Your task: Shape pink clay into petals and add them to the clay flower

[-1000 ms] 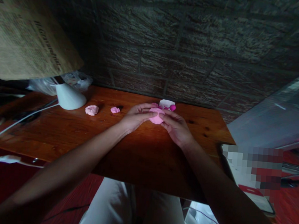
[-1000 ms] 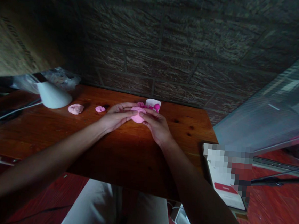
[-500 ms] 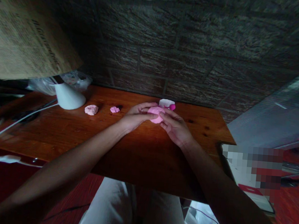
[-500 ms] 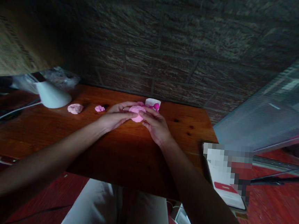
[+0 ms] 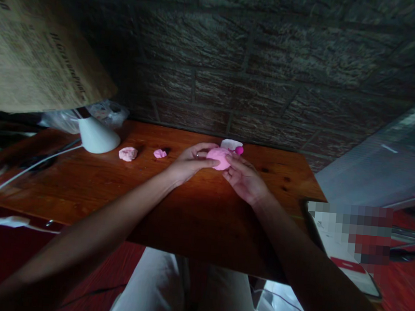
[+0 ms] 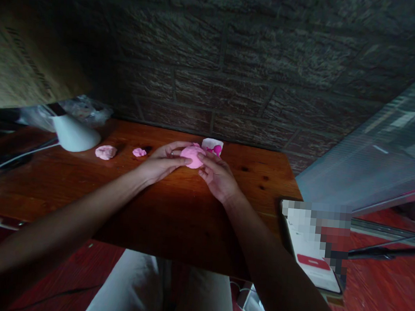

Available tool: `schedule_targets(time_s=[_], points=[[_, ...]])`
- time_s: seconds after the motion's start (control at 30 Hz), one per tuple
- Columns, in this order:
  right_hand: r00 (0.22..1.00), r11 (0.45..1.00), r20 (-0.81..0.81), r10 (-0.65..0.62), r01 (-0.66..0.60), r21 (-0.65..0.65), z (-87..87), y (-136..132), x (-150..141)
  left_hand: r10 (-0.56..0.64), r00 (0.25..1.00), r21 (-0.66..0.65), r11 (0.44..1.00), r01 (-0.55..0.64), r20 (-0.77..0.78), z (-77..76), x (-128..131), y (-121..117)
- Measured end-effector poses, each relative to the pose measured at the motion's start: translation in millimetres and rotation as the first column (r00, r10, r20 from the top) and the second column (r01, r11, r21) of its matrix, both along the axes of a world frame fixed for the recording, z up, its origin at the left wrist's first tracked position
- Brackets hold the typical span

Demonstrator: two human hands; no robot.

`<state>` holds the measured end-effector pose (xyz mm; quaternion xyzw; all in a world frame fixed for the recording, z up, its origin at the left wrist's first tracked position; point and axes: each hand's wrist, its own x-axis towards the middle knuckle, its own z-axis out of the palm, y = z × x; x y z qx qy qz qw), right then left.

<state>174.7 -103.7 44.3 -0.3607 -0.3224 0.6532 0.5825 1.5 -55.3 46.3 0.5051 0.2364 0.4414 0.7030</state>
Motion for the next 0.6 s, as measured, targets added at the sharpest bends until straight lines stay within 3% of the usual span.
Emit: schedule_targets(time_s=[0.27, 0.43, 0.6], points=[[0.994, 0.995, 0.041, 0.1, -0.099, -0.006, 0.2, -1.4, 0.8, -0.06, 0.998, -0.014, 0.998, 0.06, -0.007, -2.1, -1.2, 1.1], [0.991, 0.992, 0.082, 0.103, -0.109, 0.071, 0.7, -3.5, -0.2, -0.068, 0.998, 0.005, 0.998, 0.068, 0.006, -0.9, -1.2, -0.7], [0.993, 0.99, 0.025, 0.119, -0.121, 0.072, 0.1, -3.6, -2.4, -0.08, 0.996, 0.0, 0.997, 0.08, 0.025, 3.0, -0.6, -2.4]])
